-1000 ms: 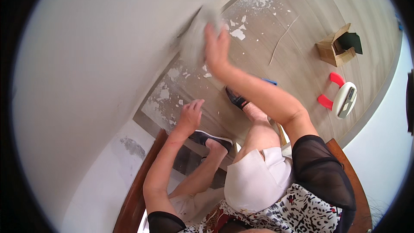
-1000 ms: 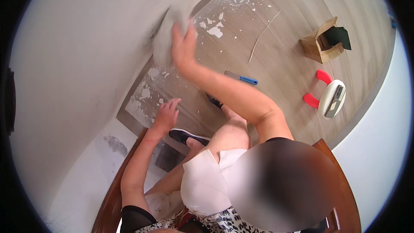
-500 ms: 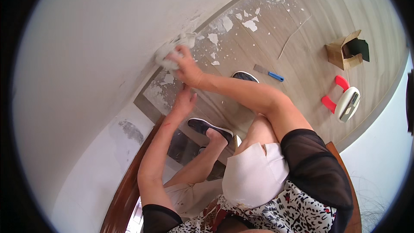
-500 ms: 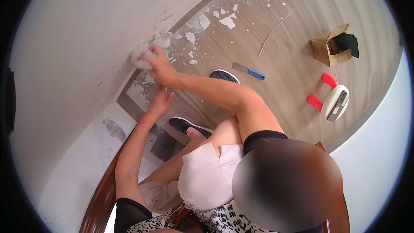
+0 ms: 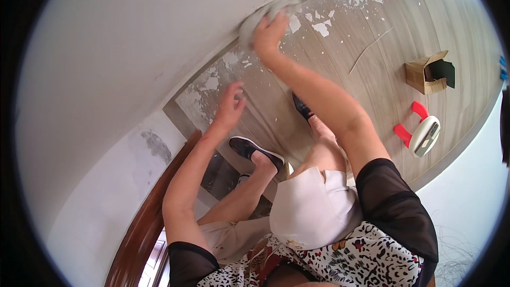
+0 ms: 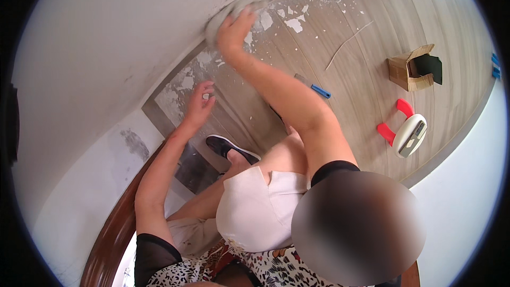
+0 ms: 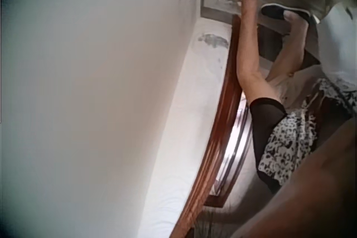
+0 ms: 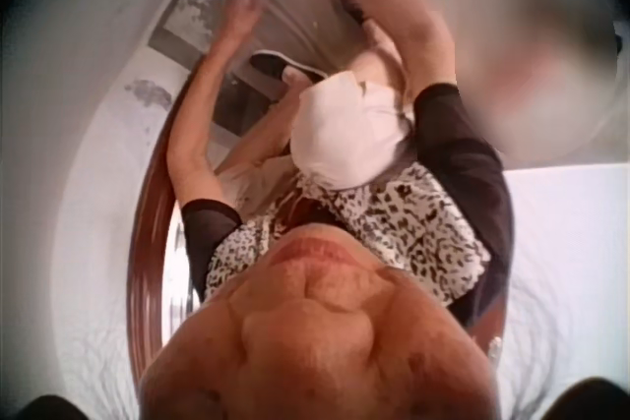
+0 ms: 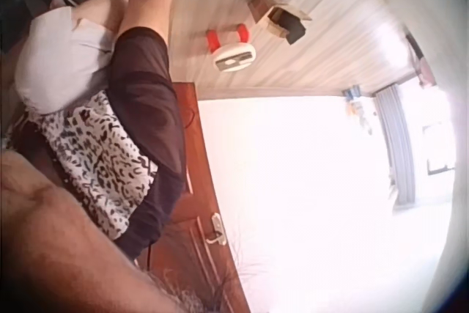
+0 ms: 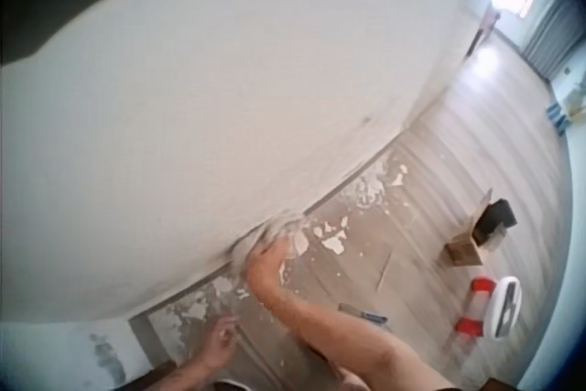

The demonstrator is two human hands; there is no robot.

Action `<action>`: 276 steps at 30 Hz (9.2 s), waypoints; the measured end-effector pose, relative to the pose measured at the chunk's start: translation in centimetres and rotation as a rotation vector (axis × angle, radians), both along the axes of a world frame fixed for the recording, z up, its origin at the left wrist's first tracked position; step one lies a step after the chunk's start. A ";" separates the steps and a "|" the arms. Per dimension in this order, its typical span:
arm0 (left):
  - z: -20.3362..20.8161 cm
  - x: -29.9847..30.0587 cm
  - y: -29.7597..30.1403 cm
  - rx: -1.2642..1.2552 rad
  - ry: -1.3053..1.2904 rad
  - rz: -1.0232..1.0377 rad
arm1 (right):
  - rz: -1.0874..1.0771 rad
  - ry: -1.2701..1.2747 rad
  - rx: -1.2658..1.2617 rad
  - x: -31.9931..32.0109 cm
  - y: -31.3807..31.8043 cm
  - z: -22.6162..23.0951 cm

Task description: The person scrapes peeling paint from a wall using a scraper, wipes the area with a cloth, and then sands the surface with a sanding block.

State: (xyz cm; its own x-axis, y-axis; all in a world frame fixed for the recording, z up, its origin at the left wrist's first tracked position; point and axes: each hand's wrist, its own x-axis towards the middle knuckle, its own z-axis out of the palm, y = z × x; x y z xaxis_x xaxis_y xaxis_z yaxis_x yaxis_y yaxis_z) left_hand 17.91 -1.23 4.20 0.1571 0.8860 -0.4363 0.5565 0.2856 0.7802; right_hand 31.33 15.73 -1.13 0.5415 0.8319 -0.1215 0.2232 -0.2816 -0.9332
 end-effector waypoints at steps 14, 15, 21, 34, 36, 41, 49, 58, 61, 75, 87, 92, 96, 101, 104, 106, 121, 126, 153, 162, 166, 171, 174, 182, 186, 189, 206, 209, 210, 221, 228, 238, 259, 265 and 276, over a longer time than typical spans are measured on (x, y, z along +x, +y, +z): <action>0.1 -6.0 -7.7 -0.197 0.431 -0.498 | 0.746 0.185 -0.097 -5.9 -14.5 2.3; 1.4 -6.3 -7.9 -0.205 0.446 -0.408 | 0.692 0.132 -0.035 -5.1 -14.2 2.7; 2.4 -9.6 -8.5 -0.013 0.249 0.075 | 0.738 -0.148 0.676 2.5 -5.9 13.8; 2.0 -7.9 -7.0 -0.211 -0.138 0.437 | 1.196 -0.813 0.974 -4.0 -3.7 5.4; 2.4 -8.1 -6.2 -0.204 -0.185 0.479 | 1.230 -0.889 1.147 -4.1 -2.3 7.2; 3.1 -6.7 -4.5 -0.130 -0.323 0.530 | 1.108 -0.933 1.298 -3.2 -1.1 14.3; 2.8 -4.4 -4.5 -0.099 -0.236 0.332 | 1.013 -1.020 1.220 -0.8 -0.3 13.2; 3.3 -4.1 -1.9 -0.209 -0.193 0.474 | 1.125 -0.560 0.429 0.5 -4.3 6.4; 5.5 -2.9 0.8 -0.443 -0.350 0.662 | 0.797 0.059 -0.010 -1.6 -5.0 8.2; 12.5 1.0 7.4 0.269 -0.533 0.715 | 0.363 0.848 0.076 -3.2 -4.6 15.5; 8.7 -3.7 7.8 0.085 -0.006 0.706 | 0.438 0.539 -0.278 -3.9 -3.0 11.2; 7.2 -3.3 9.5 0.492 0.281 0.668 | 0.345 0.822 -0.152 -3.9 -4.1 13.2; 5.7 -4.2 9.5 0.598 0.269 0.680 | 0.393 0.919 0.014 -2.7 -4.7 15.3; 7.9 -0.1 10.4 0.270 -0.196 0.829 | 0.791 0.066 -0.282 0.5 -7.4 8.5; 8.2 0.6 10.9 0.243 -0.161 0.762 | 0.925 -0.003 -0.398 1.9 -11.2 5.8; 7.7 0.8 11.4 0.271 -0.153 0.772 | 1.037 -0.153 -0.396 2.9 -12.6 4.6; 6.7 1.4 11.2 0.296 -0.154 0.789 | 0.974 -0.479 -0.133 11.6 -14.7 0.9; 5.2 1.3 11.1 0.305 -0.176 0.795 | 0.711 -0.791 -0.346 23.1 -16.7 -2.3; 2.0 0.5 6.3 0.159 -0.229 0.579 | 0.742 0.524 0.052 0.7 -3.7 3.6; 1.4 0.0 5.8 0.105 -0.204 0.538 | 0.658 0.512 0.023 -0.8 -3.1 3.5; 1.2 -0.1 6.0 0.116 -0.235 0.544 | 0.680 0.485 0.063 -0.8 -2.7 3.4; 1.0 -0.9 6.4 0.154 -0.221 0.534 | 0.676 0.310 0.173 -0.7 -1.8 4.7; 1.0 -1.2 6.7 0.165 -0.228 0.532 | 0.699 0.327 0.166 -0.8 -2.0 4.9; 0.2 -1.5 6.2 0.166 -0.219 0.530 | 0.685 0.338 0.221 -1.3 -2.0 4.2; 0.3 -1.5 6.0 0.177 -0.215 0.522 | 0.693 0.309 0.231 -1.2 -2.3 4.9; 0.4 -1.2 6.0 0.172 -0.226 0.518 | 0.668 0.375 0.224 -1.5 -2.3 4.8; 0.7 -2.3 6.8 0.215 -0.208 0.491 | 0.817 0.235 0.137 -1.5 -3.6 6.1; 0.3 -1.5 7.1 0.275 -0.232 0.496 | 0.670 0.431 0.107 -1.3 -3.7 2.7; 0.3 -1.6 6.9 0.274 -0.230 0.498 | 0.686 0.427 0.109 -1.3 -3.6 2.6; 0.4 -1.6 7.3 0.300 -0.203 0.498 | 0.717 0.510 0.124 -2.8 -3.0 3.3; 0.2 -1.9 6.9 0.274 -0.160 0.480 | 0.728 0.556 0.066 -2.6 -3.2 5.1; 0.0 -2.0 6.7 0.257 -0.197 0.464 | 0.738 0.572 0.133 -2.2 -2.7 4.2; 0.1 -2.0 6.3 0.273 -0.089 0.455 | 0.761 0.708 0.029 -2.6 -3.4 5.1; -0.1 -2.2 5.9 0.267 -0.091 0.463 | 0.723 0.706 -0.001 -3.0 -4.1 4.4; -0.2 -2.1 5.6 0.232 -0.122 0.447 | 0.690 0.534 0.209 -2.1 -2.5 4.8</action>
State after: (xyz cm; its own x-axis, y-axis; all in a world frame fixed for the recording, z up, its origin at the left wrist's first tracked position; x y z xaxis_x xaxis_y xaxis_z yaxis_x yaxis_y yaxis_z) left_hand 15.76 4.37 3.96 -0.2217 0.9493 -0.2230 0.3207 0.2870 0.9027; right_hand 29.21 13.19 3.72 -0.1731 0.9846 -0.0238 -0.1989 -0.0586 -0.9783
